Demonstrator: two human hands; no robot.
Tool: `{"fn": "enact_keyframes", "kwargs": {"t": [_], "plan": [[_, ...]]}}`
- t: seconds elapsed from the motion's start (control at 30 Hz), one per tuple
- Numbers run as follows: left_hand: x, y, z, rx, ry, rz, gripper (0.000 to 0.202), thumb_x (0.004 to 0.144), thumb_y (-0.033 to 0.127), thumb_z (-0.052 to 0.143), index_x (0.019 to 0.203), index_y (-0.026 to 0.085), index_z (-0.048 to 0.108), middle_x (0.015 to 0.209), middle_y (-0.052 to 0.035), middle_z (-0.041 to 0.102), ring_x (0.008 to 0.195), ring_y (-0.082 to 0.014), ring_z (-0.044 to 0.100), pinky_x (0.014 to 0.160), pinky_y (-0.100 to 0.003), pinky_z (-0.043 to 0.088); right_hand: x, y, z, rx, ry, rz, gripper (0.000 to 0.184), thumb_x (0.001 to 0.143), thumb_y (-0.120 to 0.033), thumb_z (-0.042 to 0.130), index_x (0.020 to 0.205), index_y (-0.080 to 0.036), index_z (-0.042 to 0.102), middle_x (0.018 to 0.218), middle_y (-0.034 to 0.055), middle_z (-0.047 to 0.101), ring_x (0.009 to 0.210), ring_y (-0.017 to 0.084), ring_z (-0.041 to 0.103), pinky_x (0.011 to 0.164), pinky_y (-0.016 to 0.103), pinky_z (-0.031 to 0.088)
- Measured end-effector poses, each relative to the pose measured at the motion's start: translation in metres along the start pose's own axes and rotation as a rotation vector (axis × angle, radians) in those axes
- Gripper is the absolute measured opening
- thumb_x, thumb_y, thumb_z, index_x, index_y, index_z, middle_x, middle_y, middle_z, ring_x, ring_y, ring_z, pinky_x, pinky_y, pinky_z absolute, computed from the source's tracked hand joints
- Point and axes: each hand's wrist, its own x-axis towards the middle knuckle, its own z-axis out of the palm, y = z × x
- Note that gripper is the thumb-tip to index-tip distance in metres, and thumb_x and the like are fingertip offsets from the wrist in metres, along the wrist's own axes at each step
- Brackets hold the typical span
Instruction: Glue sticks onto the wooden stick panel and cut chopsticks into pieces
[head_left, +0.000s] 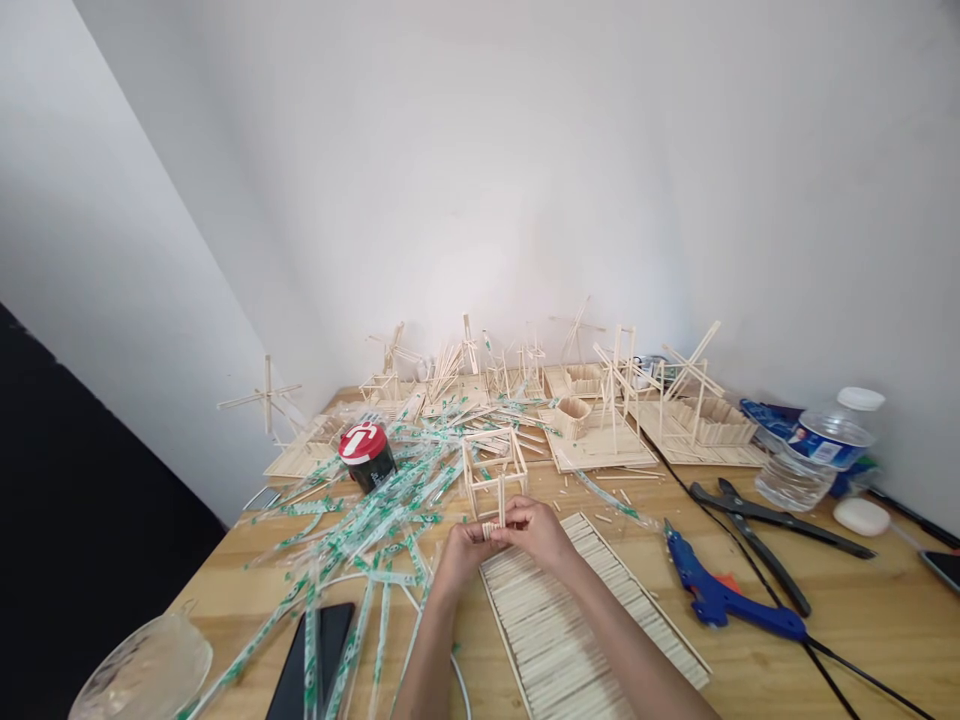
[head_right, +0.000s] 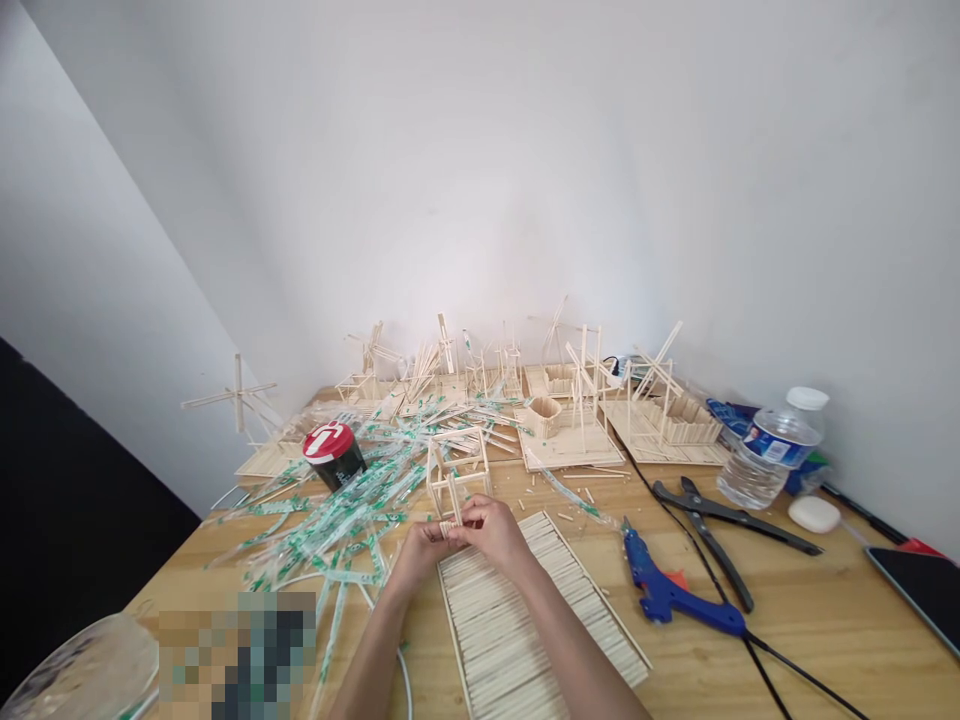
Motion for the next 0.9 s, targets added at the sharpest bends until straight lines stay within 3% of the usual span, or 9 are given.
{"fn": "enact_keyframes", "kwargs": {"t": [0.4, 0.53, 0.63, 0.73, 0.8, 0.9], "plan": [[0.0, 0.002, 0.003, -0.01, 0.022, -0.014, 0.032, 0.086, 0.044, 0.058, 0.095, 0.013, 0.063, 0.094, -0.0027, 0.065, 0.086, -0.0181, 0.063, 0.08, -0.038, 0.052, -0.001, -0.008, -0.002, -0.044, -0.002, 0.012, 0.02, 0.085, -0.033, 0.066, 0.077, -0.014, 0.065, 0.086, 0.0009, 0.068, 0.077, 0.014, 0.063, 0.073, 0.033, 0.052], [-0.001, -0.001, 0.003, 0.002, 0.041, -0.031, 0.032, 0.086, 0.043, 0.058, 0.095, 0.013, 0.063, 0.095, -0.0025, 0.065, 0.087, -0.0188, 0.063, 0.081, -0.039, 0.052, -0.005, -0.019, -0.022, -0.105, 0.006, 0.022, 0.012, 0.074, -0.025, 0.074, 0.083, -0.017, 0.073, 0.088, 0.0035, 0.071, 0.077, 0.016, 0.066, 0.07, 0.029, 0.052], [-0.001, -0.006, 0.002, 0.021, 0.065, -0.059, 0.03, 0.086, 0.042, 0.059, 0.095, 0.013, 0.062, 0.095, -0.0031, 0.065, 0.087, -0.0176, 0.063, 0.081, -0.039, 0.052, -0.012, -0.018, -0.06, -0.2, 0.07, 0.049, 0.026, 0.073, -0.024, 0.07, 0.098, -0.02, 0.074, 0.095, 0.0065, 0.073, 0.083, 0.02, 0.067, 0.073, 0.03, 0.052], [0.0, -0.01, 0.0, 0.037, 0.082, -0.082, 0.03, 0.086, 0.043, 0.058, 0.093, 0.013, 0.063, 0.093, -0.0028, 0.065, 0.087, -0.0176, 0.063, 0.082, -0.039, 0.051, -0.023, -0.002, -0.118, -0.358, 0.175, 0.12, 0.024, 0.079, -0.023, 0.062, 0.098, -0.021, 0.074, 0.102, 0.0084, 0.073, 0.091, 0.023, 0.067, 0.079, 0.032, 0.049], [0.001, -0.012, -0.001, 0.044, 0.086, -0.094, 0.03, 0.087, 0.043, 0.058, 0.093, 0.013, 0.063, 0.093, -0.0029, 0.066, 0.087, -0.0176, 0.063, 0.083, -0.039, 0.051, -0.037, 0.015, -0.162, -0.491, 0.275, 0.195, 0.02, 0.077, -0.018, 0.061, 0.09, -0.021, 0.076, 0.1, 0.0113, 0.074, 0.092, 0.025, 0.068, 0.08, 0.033, 0.047], [0.002, -0.012, -0.001, 0.053, 0.084, -0.108, 0.028, 0.086, 0.04, 0.059, 0.094, 0.013, 0.062, 0.095, -0.0032, 0.065, 0.088, -0.0176, 0.063, 0.083, -0.04, 0.051, -0.067, 0.042, -0.22, -0.71, 0.449, 0.34, 0.011, 0.068, -0.017, 0.07, 0.057, -0.017, 0.071, 0.07, 0.0183, 0.073, 0.067, 0.028, 0.069, 0.061, 0.034, 0.044]]}}
